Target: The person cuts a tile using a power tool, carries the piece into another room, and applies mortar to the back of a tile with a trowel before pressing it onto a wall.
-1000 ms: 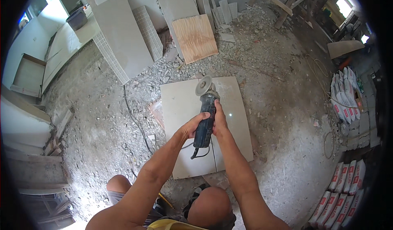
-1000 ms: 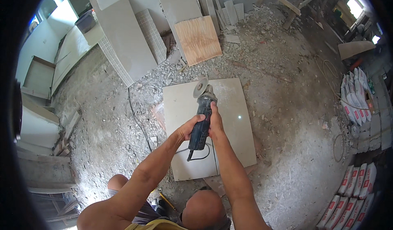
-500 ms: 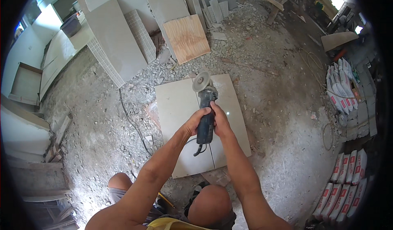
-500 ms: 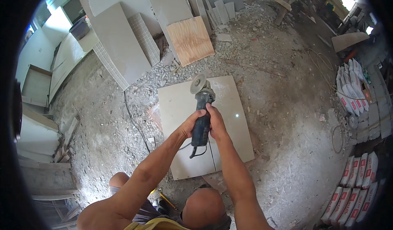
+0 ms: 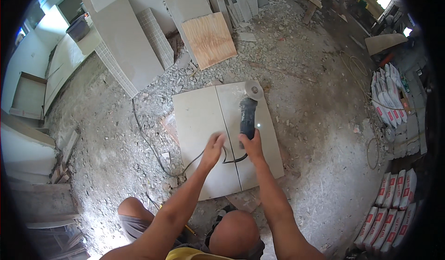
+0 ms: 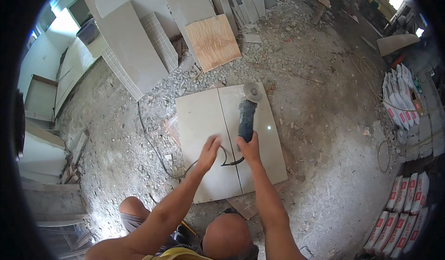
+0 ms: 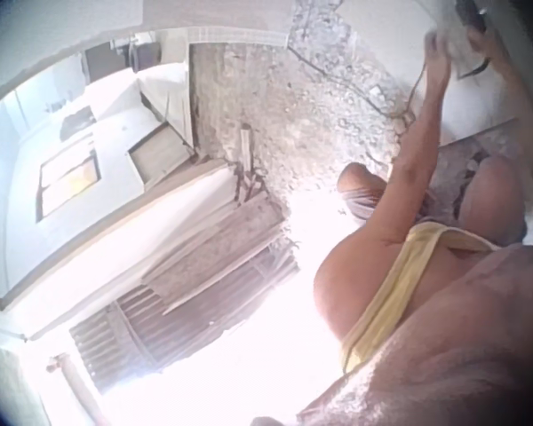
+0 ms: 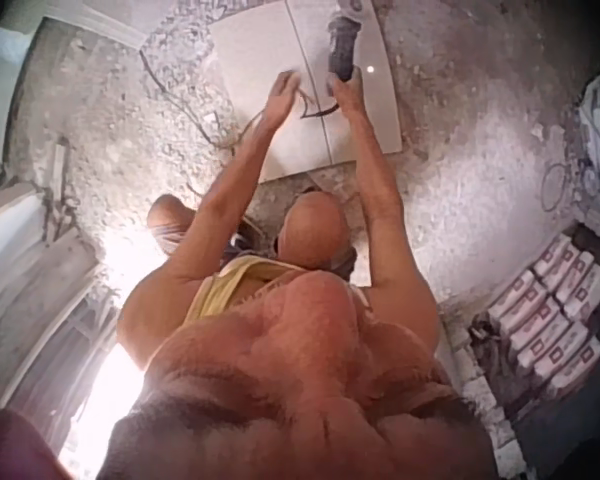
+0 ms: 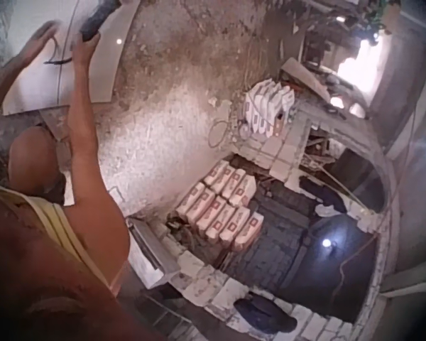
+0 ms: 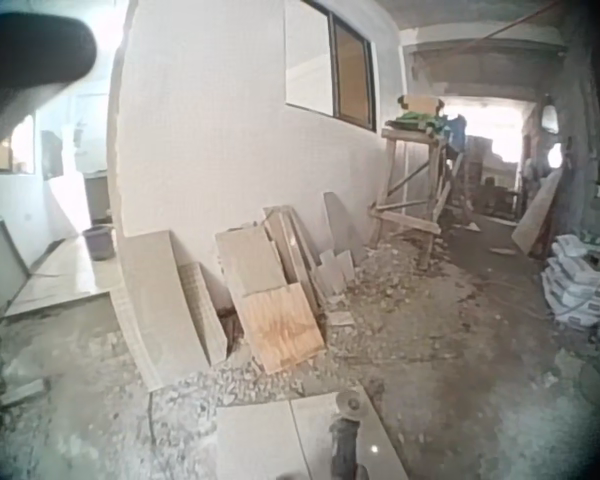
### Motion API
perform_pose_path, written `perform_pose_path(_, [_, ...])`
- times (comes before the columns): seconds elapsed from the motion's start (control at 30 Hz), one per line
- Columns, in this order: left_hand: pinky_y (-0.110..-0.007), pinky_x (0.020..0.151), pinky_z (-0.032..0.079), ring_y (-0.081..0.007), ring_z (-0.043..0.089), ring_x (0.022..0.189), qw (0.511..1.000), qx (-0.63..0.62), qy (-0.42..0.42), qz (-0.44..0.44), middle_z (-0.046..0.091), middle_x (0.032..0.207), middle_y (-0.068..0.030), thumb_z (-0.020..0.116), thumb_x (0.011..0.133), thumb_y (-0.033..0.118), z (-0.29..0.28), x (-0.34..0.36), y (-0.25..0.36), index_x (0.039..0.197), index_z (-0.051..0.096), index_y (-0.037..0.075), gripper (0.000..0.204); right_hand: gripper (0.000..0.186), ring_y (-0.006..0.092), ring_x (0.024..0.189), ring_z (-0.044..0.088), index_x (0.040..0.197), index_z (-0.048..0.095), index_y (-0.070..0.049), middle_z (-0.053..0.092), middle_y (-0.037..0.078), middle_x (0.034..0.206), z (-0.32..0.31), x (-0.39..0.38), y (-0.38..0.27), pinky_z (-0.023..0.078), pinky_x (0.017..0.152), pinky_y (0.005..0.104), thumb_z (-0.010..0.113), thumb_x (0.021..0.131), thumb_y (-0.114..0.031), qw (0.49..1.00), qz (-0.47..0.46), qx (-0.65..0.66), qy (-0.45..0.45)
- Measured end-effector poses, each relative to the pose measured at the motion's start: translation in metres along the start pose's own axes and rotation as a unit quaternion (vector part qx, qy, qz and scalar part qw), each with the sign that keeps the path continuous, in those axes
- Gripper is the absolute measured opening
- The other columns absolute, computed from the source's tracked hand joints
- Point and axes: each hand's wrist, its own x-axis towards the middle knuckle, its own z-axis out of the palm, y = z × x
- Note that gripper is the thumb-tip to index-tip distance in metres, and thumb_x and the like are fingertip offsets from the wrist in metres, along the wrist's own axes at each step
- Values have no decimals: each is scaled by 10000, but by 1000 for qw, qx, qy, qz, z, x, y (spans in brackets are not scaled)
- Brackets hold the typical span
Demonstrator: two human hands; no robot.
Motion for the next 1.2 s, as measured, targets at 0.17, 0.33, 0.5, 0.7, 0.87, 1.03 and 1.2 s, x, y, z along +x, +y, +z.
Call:
perform_pose_path(0.17, [-433,932,448,-373,577,1049,891,286,318,-151,595,1109,-253,690,792,271,-97,-142,-169,1149,538,-76,521,386,157,640,586,1069,509,7,577,70,837,-4,59,29,516,528,312,692,769,-152,997,-31,-68,-3])
perform_pose_path(0.33, [-422,917,468,-382,597,1052,872,341,223,-272,611,1097,-259,738,741,338,-97,-170,-171,1184,518,-77,646,395,177,637,599,1069,511,6,587,93,838,1,105,46,508,515,321,693,766,-169,991,-37,-131,0])
perform_pose_path(0.5, [-409,886,487,-352,625,1014,902,241,227,-278,627,1092,-239,727,771,326,-90,-169,-167,1179,519,-76,609,430,188,631,593,1076,510,15,592,104,841,32,154,57,503,520,330,699,761,-208,991,-49,-125,-4])
perform_pose_path(0.7, [-448,928,460,-399,605,1058,919,160,164,-321,612,1123,-278,696,800,317,-79,-192,-162,1225,442,-80,635,466,248,713,619,1053,516,40,610,142,891,82,203,39,512,598,372,720,736,-234,992,-28,-106,57])
perform_pose_path(0.87, [-405,925,472,-329,605,1071,923,179,120,-319,608,1139,-258,693,843,353,-90,-197,-152,1277,417,-72,667,609,315,786,674,1141,441,137,627,236,1009,129,252,46,568,572,384,714,748,-240,992,29,-91,77])
perform_pose_path(1.03, [-416,966,438,-384,588,1098,925,140,45,-350,590,1147,-290,696,833,365,-80,-180,-150,1258,411,-71,673,709,354,917,667,1242,409,117,620,261,1108,133,321,57,592,689,428,704,769,-322,985,49,-69,148])
perform_pose_path(1.2, [-417,962,432,-373,569,1108,933,117,84,-330,564,1168,-282,698,847,356,-94,-195,-161,1278,398,-67,674,787,320,903,651,1277,388,124,579,216,1175,176,312,18,594,572,430,698,791,-412,976,170,-80,108])
